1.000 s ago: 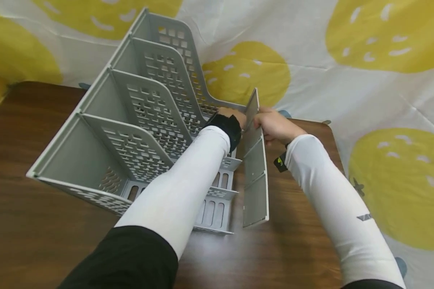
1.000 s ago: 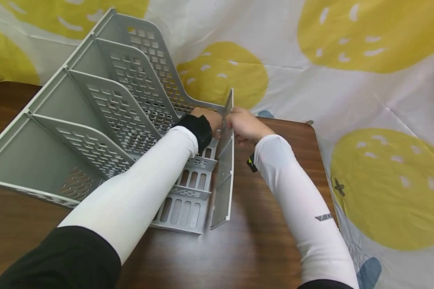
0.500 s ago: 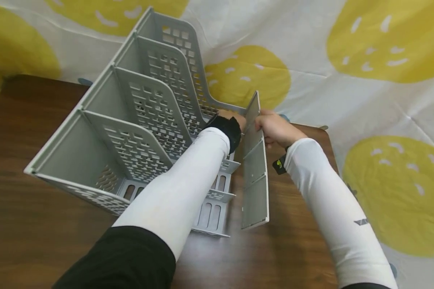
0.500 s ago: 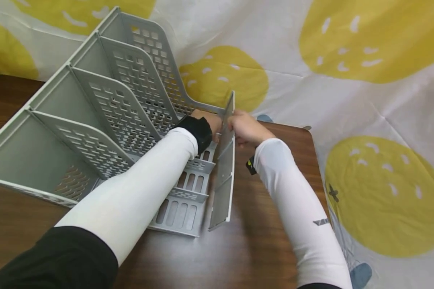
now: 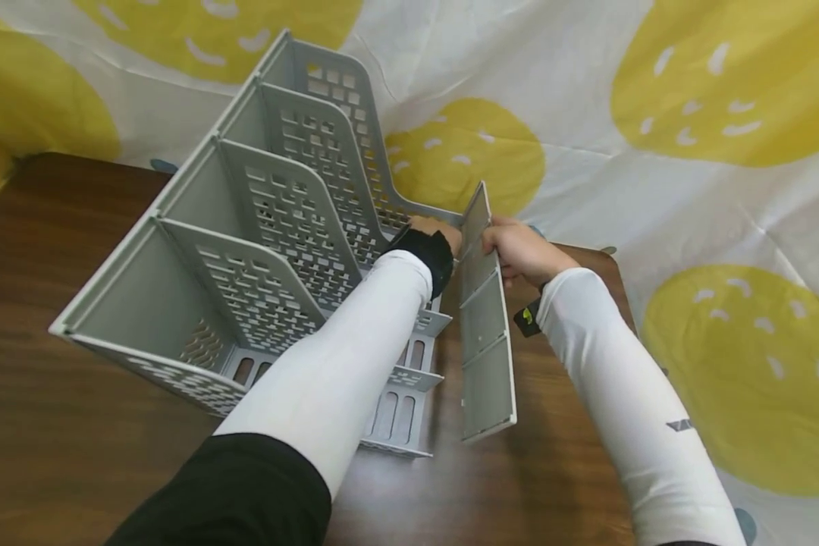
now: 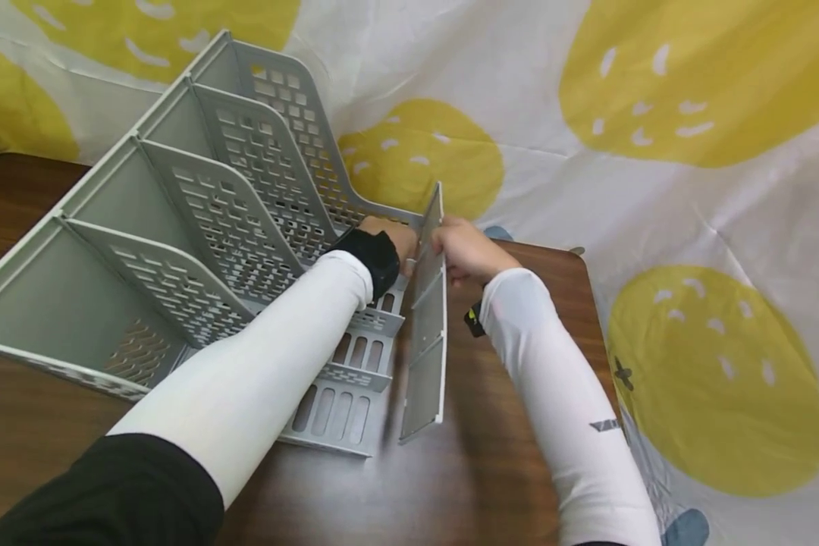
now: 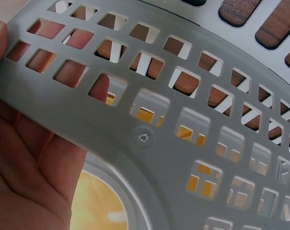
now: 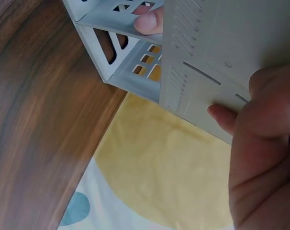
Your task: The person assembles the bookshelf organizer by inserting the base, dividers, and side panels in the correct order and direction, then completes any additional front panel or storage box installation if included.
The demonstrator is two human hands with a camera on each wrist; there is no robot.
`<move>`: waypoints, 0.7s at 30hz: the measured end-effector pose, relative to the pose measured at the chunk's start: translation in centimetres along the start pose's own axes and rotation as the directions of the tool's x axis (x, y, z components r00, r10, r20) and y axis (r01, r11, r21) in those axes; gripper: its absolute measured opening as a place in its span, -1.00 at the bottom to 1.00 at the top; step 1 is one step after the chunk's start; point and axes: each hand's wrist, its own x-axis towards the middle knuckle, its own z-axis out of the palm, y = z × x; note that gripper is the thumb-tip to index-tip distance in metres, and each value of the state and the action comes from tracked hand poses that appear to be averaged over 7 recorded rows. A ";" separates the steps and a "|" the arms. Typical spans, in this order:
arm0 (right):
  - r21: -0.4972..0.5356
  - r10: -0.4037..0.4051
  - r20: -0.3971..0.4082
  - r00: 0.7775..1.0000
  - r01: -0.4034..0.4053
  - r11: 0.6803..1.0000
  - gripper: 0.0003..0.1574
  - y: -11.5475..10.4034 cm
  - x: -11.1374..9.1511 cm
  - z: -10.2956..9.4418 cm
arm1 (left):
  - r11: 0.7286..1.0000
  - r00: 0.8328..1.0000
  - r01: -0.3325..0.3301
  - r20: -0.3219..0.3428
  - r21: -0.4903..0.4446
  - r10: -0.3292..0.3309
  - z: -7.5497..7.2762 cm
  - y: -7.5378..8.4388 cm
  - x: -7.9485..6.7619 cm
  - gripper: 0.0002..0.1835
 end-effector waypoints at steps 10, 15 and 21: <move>-0.017 0.017 0.046 0.999 -0.016 1.000 -0.62 0.2 -0.5 0.2 | 1.000 1.000 -0.017 -0.026 -0.007 0.016 0.1 0.3 -0.2 -0.70; -0.010 0.020 0.016 1.000 -0.019 1.000 -0.77 0.6 -0.4 0.7 | 1.000 1.000 -0.019 -0.021 0.006 0.019 0.5 0.4 0.5 -0.69; 0.003 0.026 -0.016 1.000 -0.026 1.000 -0.89 0.5 -0.3 1.6 | 1.000 1.000 0.001 -0.025 0.023 -0.001 0.8 0.0 0.6 -0.71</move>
